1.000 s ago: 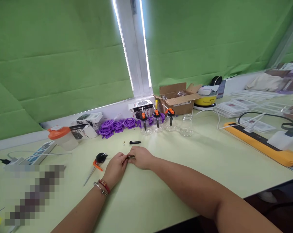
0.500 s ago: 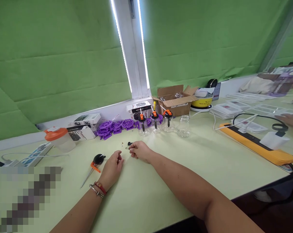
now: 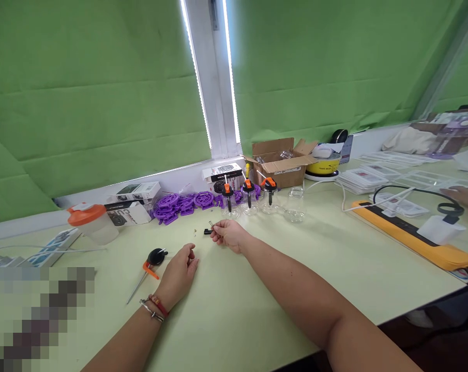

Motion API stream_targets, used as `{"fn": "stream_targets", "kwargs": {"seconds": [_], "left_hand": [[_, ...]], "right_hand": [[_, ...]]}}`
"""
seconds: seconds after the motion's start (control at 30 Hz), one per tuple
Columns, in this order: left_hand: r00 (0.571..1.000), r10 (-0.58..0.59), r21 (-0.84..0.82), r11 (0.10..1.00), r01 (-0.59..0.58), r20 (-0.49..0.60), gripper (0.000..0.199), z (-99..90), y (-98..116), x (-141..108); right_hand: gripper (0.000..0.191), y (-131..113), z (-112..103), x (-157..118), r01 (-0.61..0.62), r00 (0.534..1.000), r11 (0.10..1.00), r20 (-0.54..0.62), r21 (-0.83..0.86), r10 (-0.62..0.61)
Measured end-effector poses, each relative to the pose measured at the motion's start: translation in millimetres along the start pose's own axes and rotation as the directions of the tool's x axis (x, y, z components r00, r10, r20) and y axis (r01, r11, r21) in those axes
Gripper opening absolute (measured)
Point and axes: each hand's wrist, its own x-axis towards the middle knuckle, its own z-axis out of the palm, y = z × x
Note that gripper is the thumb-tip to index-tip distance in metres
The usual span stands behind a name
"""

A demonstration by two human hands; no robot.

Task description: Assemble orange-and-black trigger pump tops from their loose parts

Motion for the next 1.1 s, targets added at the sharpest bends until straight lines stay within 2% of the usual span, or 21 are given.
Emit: {"fn": "stream_targets", "kwargs": {"seconds": [0.2,0.4,0.7,0.9,1.1], "left_hand": [[1.000,0.020,-0.017,1.000,-0.019,0.011,0.033,-1.7,0,0],[1.000,0.024,-0.024,0.999,-0.024,0.017,0.033,0.0,-4,-1],[0.999,0.016,-0.038,0.999,-0.014,0.048,0.034,-4.7,0,-2],[0.999,0.021,-0.039,0.999,-0.020,0.046,0.034,-4.7,0,-2],[0.998,0.017,-0.027,1.000,-0.015,0.059,0.034,-5.7,0,-2]], "right_hand": [[0.007,-12,-6,31,0.122,0.984,0.959,-0.095,-0.254,-0.150],[0.008,-3,-10,64,0.107,0.964,0.847,-0.155,-0.521,-0.217],[0.009,-2,-19,63,0.126,0.960,0.668,-0.080,-0.733,-0.268],[0.010,-3,-22,65,0.197,0.955,0.565,0.026,-0.802,-0.296],[0.009,-5,-23,64,0.222,0.949,0.462,0.081,-0.859,-0.304]]}}
